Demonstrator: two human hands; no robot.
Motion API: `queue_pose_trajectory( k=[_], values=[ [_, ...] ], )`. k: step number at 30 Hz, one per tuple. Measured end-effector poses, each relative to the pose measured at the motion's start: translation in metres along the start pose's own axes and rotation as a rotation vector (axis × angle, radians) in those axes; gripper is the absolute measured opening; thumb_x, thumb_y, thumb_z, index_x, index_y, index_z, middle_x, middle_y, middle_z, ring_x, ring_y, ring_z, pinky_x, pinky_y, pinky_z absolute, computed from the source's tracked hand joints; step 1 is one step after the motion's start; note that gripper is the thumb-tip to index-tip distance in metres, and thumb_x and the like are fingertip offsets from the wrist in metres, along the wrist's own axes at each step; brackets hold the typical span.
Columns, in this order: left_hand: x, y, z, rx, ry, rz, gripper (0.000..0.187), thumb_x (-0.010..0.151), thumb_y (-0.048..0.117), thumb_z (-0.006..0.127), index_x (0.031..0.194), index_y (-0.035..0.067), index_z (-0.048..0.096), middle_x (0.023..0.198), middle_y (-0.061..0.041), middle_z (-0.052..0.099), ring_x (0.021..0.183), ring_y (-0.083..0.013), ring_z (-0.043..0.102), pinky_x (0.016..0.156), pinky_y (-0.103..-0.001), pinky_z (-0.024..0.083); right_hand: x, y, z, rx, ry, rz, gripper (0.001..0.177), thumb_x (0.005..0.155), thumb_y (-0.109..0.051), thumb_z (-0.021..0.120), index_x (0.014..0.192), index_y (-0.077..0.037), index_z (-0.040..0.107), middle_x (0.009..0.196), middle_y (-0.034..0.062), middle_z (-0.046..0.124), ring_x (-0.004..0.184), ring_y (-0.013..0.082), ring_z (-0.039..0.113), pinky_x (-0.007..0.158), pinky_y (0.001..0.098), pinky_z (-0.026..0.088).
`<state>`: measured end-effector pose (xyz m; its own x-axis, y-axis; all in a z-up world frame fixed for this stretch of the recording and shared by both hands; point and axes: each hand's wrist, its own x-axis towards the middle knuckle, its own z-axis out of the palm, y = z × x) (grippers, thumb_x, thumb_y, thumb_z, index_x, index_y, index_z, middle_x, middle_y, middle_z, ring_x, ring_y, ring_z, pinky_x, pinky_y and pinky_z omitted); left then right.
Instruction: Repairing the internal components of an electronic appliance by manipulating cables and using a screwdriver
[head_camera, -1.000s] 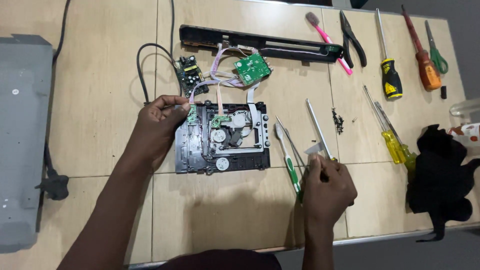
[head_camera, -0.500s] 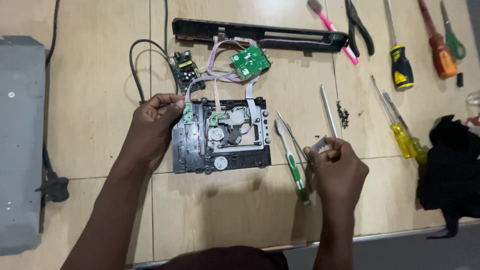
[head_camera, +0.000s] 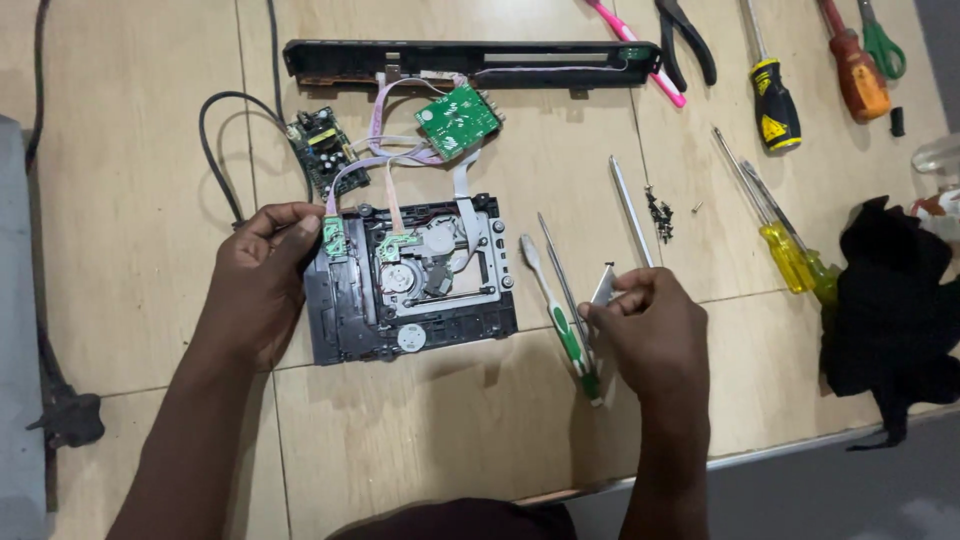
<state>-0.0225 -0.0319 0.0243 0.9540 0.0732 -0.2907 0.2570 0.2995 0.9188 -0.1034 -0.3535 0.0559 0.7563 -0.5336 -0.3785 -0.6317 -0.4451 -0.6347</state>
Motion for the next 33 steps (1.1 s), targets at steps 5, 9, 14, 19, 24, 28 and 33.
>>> queue_pose_trajectory(
  k=[5,9,14,19,24,28,33],
  values=[
    [-0.009,0.007,0.008,-0.009,-0.001,0.029,0.022,0.098,0.006,0.068,0.118,-0.002,0.067,0.082,-0.004,0.067,0.076,-0.0052,0.06,0.074,-0.019,0.052,-0.016,-0.012,0.002,-0.037,0.062,-0.037,0.047,0.075,-0.021,0.09,0.11,-0.001,0.068,0.074,0.0111,0.071,0.071,0.0243,0.068,0.071,0.0378,0.053],
    [-0.01,0.009,0.009,-0.008,-0.004,0.04,0.022,0.098,0.004,0.068,0.119,-0.003,0.068,0.079,-0.003,0.065,0.074,-0.004,0.057,0.073,-0.018,0.049,-0.018,-0.009,0.004,-0.029,0.18,-0.1,0.031,0.085,-0.017,0.083,0.108,0.0,0.072,0.077,0.0152,0.071,0.074,0.0255,0.066,0.071,0.0384,0.052],
    [-0.009,0.011,0.011,-0.009,-0.01,0.052,0.022,0.097,0.005,0.069,0.118,-0.002,0.068,0.076,-0.002,0.064,0.072,-0.003,0.054,0.071,-0.018,0.047,-0.016,-0.013,0.008,-0.046,0.17,-0.067,0.029,0.083,-0.016,0.083,0.105,0.001,0.075,0.075,0.0142,0.071,0.067,0.0238,0.068,0.068,0.0388,0.054],
    [-0.006,0.006,0.005,-0.012,-0.019,0.048,0.02,0.098,0.005,0.069,0.117,0.0,0.069,0.076,-0.001,0.065,0.072,-0.0017,0.055,0.072,-0.017,0.047,-0.007,-0.014,0.011,-0.101,0.074,-0.003,0.029,0.076,-0.018,0.083,0.101,-0.005,0.078,0.074,0.0089,0.072,0.069,0.024,0.069,0.066,0.0371,0.054],
    [0.006,-0.005,-0.006,-0.046,-0.027,0.036,0.021,0.097,0.006,0.068,0.117,-0.001,0.068,0.074,-0.004,0.066,0.068,-0.006,0.06,0.069,-0.019,0.051,-0.005,-0.017,0.008,-0.109,0.059,-0.029,0.025,0.074,-0.014,0.08,0.096,-0.003,0.077,0.068,0.0098,0.066,0.066,0.0254,0.063,0.065,0.0385,0.05],
    [0.006,-0.004,-0.007,-0.041,-0.048,0.057,0.021,0.097,0.008,0.07,0.117,-0.001,0.068,0.076,-0.001,0.066,0.07,-0.0002,0.055,0.068,-0.016,0.049,-0.008,-0.023,0.011,-0.119,0.075,-0.045,0.02,0.077,-0.008,0.078,0.096,-0.004,0.078,0.075,0.012,0.064,0.075,0.0258,0.063,0.069,0.0411,0.05],
    [0.007,-0.007,-0.011,-0.011,-0.036,0.054,0.021,0.097,0.009,0.07,0.117,0.0,0.069,0.076,-0.002,0.066,0.07,0.0003,0.052,0.068,-0.016,0.047,-0.011,-0.016,0.018,-0.133,0.112,-0.043,0.019,0.079,-0.015,0.075,0.098,-0.013,0.077,0.087,0.0053,0.069,0.084,0.0195,0.067,0.076,0.0388,0.052]
  ],
)
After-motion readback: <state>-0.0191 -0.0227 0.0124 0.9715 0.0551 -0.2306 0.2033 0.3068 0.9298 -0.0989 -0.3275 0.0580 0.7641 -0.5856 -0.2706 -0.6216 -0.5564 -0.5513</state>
